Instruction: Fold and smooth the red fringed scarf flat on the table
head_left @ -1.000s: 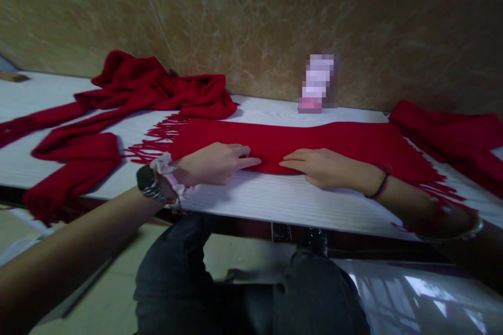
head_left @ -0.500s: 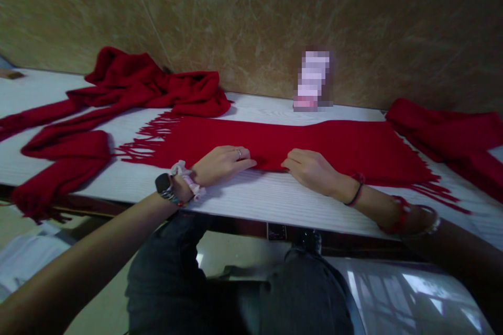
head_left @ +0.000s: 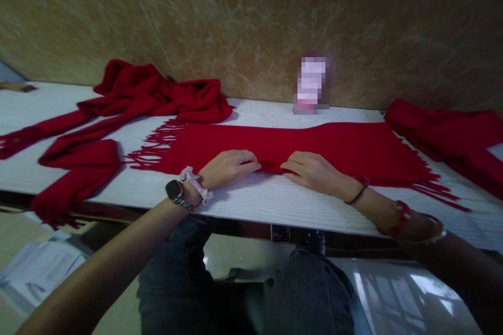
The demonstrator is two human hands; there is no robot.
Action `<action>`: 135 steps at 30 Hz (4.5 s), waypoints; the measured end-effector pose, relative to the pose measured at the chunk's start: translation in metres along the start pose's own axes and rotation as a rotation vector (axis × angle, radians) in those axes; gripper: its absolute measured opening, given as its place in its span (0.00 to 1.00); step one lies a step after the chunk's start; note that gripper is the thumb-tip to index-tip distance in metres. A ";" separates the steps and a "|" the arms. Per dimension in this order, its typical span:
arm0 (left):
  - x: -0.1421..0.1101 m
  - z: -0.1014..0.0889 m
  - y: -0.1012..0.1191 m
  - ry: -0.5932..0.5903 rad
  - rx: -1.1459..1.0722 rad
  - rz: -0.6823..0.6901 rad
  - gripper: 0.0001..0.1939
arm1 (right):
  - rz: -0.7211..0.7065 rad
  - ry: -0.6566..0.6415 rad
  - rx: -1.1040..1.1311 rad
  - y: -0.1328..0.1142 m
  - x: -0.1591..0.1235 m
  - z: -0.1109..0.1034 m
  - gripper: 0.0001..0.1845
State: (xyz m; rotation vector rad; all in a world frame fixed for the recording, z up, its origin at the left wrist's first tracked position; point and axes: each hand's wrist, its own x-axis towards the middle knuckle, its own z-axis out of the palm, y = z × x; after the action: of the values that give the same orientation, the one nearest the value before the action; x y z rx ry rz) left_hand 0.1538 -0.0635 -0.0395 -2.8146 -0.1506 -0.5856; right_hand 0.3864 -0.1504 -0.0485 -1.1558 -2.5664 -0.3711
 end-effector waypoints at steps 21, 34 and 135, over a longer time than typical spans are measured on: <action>-0.003 0.008 0.000 0.008 0.070 0.006 0.12 | -0.036 -0.002 -0.062 -0.002 0.002 0.000 0.12; 0.002 0.007 -0.001 0.015 -0.069 0.021 0.11 | -0.022 -0.066 0.246 0.000 0.001 0.000 0.16; -0.068 -0.017 -0.031 -0.036 0.127 -0.127 0.16 | 0.061 0.012 0.064 -0.044 0.082 0.028 0.11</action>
State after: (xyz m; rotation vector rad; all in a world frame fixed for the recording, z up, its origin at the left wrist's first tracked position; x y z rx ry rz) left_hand 0.0806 -0.0420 -0.0443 -2.7076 -0.3630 -0.5323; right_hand 0.2965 -0.1134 -0.0488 -1.2015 -2.5074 -0.2793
